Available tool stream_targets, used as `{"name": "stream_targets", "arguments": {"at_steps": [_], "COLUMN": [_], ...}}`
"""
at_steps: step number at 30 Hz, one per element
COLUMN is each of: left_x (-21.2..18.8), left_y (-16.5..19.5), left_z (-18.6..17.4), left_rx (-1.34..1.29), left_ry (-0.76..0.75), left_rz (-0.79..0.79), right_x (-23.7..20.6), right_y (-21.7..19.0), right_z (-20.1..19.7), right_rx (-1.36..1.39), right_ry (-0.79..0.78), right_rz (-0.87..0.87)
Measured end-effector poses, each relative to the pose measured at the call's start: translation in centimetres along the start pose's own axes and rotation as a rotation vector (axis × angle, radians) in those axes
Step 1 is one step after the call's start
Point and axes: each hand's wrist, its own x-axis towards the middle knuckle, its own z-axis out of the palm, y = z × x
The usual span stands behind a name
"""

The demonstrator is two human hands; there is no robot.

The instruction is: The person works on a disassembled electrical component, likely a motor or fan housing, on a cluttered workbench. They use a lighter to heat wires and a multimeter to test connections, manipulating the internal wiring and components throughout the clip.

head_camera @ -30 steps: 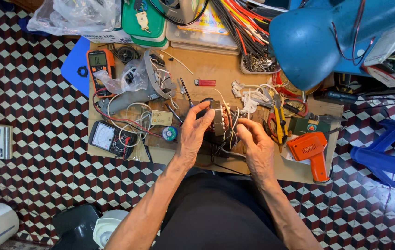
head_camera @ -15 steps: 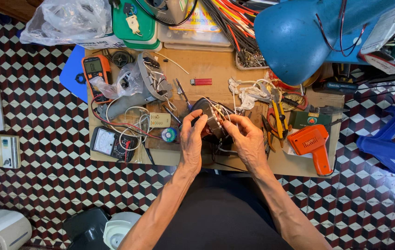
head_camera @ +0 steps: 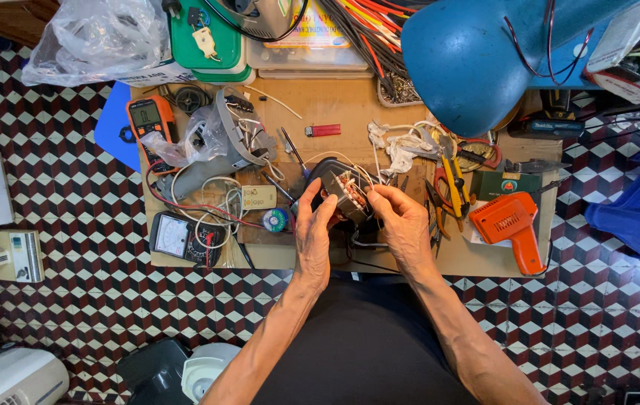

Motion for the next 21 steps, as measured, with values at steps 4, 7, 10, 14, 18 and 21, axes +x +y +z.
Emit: {"name": "stream_targets", "arguments": {"at_steps": [4, 7, 10, 14, 18, 21], "left_x": [0.2, 0.3, 0.5, 0.6, 0.6, 0.5], "left_y": [-0.1, -0.1, -0.1, 0.0, 0.1, 0.1], "left_z": [-0.1, -0.3, -0.6, -0.8, -0.8, -0.9], "left_rx": [-0.056, -0.160, -0.261, -0.331, -0.347, -0.370], "left_ry": [0.031, 0.010, -0.027, -0.016, -0.050, -0.057], "left_rz": [-0.057, -0.087, -0.112, -0.156, -0.120, -0.108], "right_x": [-0.4, -1.5, -2.2, -3.4, -5.3, -6.9], "right_y": [-0.6, -1.1, -1.8, -2.9, -3.3, -3.5], "right_z": [0.1, -0.5, -1.2, -2.2, -2.2, -2.3], "right_rx": [-0.238, -0.448, -0.286, -0.212, -0.120, -0.182], "right_ry": [0.048, 0.127, 0.134, 0.048, -0.001, 0.038], "right_rz": [-0.054, -0.326, -0.368, -0.293, -0.279, -0.361]}}
